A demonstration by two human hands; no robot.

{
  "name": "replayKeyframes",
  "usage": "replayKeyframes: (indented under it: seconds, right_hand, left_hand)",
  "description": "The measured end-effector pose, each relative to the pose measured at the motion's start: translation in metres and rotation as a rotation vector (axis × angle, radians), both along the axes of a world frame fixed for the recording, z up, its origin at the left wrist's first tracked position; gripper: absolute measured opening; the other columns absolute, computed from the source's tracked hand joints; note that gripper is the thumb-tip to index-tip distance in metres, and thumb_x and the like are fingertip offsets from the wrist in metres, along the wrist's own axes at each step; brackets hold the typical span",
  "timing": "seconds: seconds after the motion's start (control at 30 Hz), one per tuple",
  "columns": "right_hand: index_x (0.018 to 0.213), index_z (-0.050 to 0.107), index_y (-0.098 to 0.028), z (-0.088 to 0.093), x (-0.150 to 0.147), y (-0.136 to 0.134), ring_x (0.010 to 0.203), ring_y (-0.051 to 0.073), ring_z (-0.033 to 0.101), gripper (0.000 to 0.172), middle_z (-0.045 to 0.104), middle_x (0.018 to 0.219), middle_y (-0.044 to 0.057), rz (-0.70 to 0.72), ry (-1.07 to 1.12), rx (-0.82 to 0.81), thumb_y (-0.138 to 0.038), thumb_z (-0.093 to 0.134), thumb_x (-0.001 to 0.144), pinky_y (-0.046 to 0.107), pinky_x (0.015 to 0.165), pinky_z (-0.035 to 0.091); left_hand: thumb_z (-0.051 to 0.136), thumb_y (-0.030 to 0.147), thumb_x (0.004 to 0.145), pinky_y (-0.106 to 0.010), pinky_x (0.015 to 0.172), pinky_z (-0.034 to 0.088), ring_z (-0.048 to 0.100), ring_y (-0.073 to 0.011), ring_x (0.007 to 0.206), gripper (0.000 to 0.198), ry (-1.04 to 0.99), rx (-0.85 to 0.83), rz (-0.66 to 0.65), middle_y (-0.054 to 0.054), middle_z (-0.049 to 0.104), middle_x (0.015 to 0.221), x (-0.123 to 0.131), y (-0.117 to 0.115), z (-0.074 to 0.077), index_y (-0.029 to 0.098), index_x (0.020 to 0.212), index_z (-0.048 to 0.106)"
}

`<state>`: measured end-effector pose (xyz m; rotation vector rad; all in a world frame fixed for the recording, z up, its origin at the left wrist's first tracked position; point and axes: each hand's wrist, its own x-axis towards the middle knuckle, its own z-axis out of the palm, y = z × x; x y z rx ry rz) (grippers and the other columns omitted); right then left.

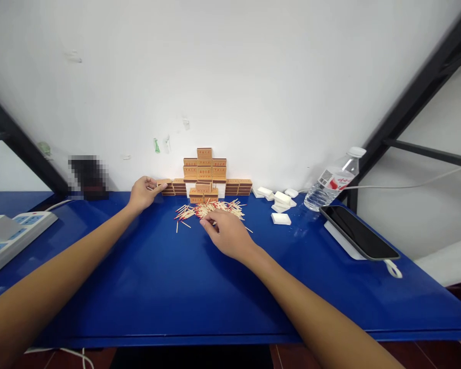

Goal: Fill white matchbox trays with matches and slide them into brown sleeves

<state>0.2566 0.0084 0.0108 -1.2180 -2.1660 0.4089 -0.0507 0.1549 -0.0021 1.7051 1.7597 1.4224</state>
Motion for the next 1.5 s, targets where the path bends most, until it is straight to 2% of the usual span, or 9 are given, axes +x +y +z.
replayKeyframes:
  seconds: [0.13, 0.5, 0.67, 0.8, 0.97, 1.07, 1.2, 1.33, 1.5]
  right_hand:
    - [0.085, 0.067, -0.019, -0.001, 0.003, 0.005, 0.076, 0.018, 0.058, 0.026, 0.070, 0.083, 0.004, -0.016, -0.020, 0.010, -0.030, 0.054, 0.104, 0.032, 0.071, 0.039]
    - [0.086, 0.070, -0.020, 0.000, 0.009, 0.009, 0.076, 0.017, 0.062, 0.022, 0.073, 0.084, 0.003, -0.071, -0.124, 0.087, -0.027, 0.056, 0.102, 0.030, 0.071, 0.041]
    - [0.093, 0.072, -0.018, 0.012, 0.038, 0.022, 0.093, 0.026, 0.063, 0.027, 0.073, 0.096, 0.013, -0.272, -0.190, 0.242, -0.030, 0.050, 0.102, 0.038, 0.081, 0.043]
    - [0.097, 0.074, -0.017, 0.025, 0.070, 0.034, 0.098, 0.031, 0.063, 0.032, 0.072, 0.096, 0.016, -0.470, -0.256, 0.309, -0.033, 0.047, 0.102, 0.040, 0.082, 0.043]
    - [0.095, 0.075, -0.018, 0.030, 0.114, 0.045, 0.087, 0.029, 0.067, 0.034, 0.076, 0.096, 0.015, -0.719, -0.495, 0.081, -0.042, 0.051, 0.100, 0.036, 0.068, 0.038]
    - [0.091, 0.076, -0.018, 0.031, 0.139, 0.050, 0.080, 0.027, 0.067, 0.030, 0.077, 0.091, 0.014, -0.736, -0.528, -0.036, -0.042, 0.059, 0.095, 0.034, 0.063, 0.036]
    - [0.078, 0.074, -0.019, 0.032, 0.162, 0.051, 0.070, 0.022, 0.066, 0.028, 0.076, 0.079, 0.010, -0.655, -0.556, -0.223, -0.045, 0.071, 0.087, 0.032, 0.060, 0.039]
    - [0.066, 0.071, -0.020, 0.024, 0.165, 0.052, 0.064, 0.019, 0.065, 0.030, 0.073, 0.068, 0.005, -0.540, -0.564, -0.378, -0.045, 0.079, 0.081, 0.030, 0.059, 0.040]
    - [0.065, 0.068, -0.019, 0.017, 0.143, 0.051, 0.062, 0.018, 0.062, 0.020, 0.070, 0.066, 0.006, -0.509, -0.559, -0.344, -0.028, 0.072, 0.082, 0.031, 0.060, 0.039]
  left_hand:
    - [0.083, 0.045, 0.075, -0.028, 0.069, 0.046, 0.062, -0.0173, 0.072, 0.038, 0.026, -0.006, 0.016, -0.003, 0.070, 0.082, -0.003, -0.007, 0.000, 0.018, 0.095, 0.064]
    - [0.078, 0.044, 0.078, -0.030, 0.069, 0.047, 0.065, -0.0201, 0.072, 0.029, 0.111, -0.021, 0.026, -0.005, 0.074, 0.082, 0.003, -0.009, 0.009, 0.018, 0.092, 0.073]
    - [0.070, 0.056, 0.086, -0.031, 0.070, 0.049, 0.068, -0.0219, 0.078, 0.044, 0.108, 0.020, 0.081, -0.008, 0.076, 0.094, 0.007, -0.035, 0.001, 0.017, 0.106, 0.071]
    - [0.064, 0.054, 0.092, -0.031, 0.072, 0.051, 0.068, -0.0203, 0.077, 0.037, 0.161, 0.088, -0.090, -0.007, 0.076, 0.088, 0.011, -0.065, -0.003, 0.018, 0.094, 0.074]
    - [0.061, 0.047, 0.097, -0.032, 0.072, 0.047, 0.062, -0.0187, 0.072, 0.033, 0.332, 0.185, -0.347, -0.003, 0.072, 0.078, 0.015, -0.091, 0.000, 0.022, 0.079, 0.072]
    - [0.060, 0.040, 0.099, -0.033, 0.075, 0.047, 0.061, -0.0190, 0.077, 0.023, 0.388, 0.248, -0.401, -0.004, 0.070, 0.084, 0.018, -0.098, 0.003, 0.023, 0.092, 0.074]
    - [0.060, 0.036, 0.100, -0.033, 0.079, 0.050, 0.065, -0.0197, 0.086, 0.019, 0.458, 0.287, -0.495, -0.004, 0.072, 0.091, 0.026, -0.107, 0.004, 0.024, 0.095, 0.073]
    - [0.056, 0.035, 0.104, -0.034, 0.080, 0.052, 0.067, -0.0199, 0.085, 0.024, 0.587, 0.366, -0.582, -0.005, 0.074, 0.090, 0.034, -0.116, 0.004, 0.022, 0.094, 0.073]
    - [0.056, 0.032, 0.105, -0.032, 0.077, 0.055, 0.069, -0.0181, 0.084, 0.022, 0.658, 0.403, -0.651, -0.005, 0.076, 0.092, 0.040, -0.122, 0.001, 0.020, 0.099, 0.074]
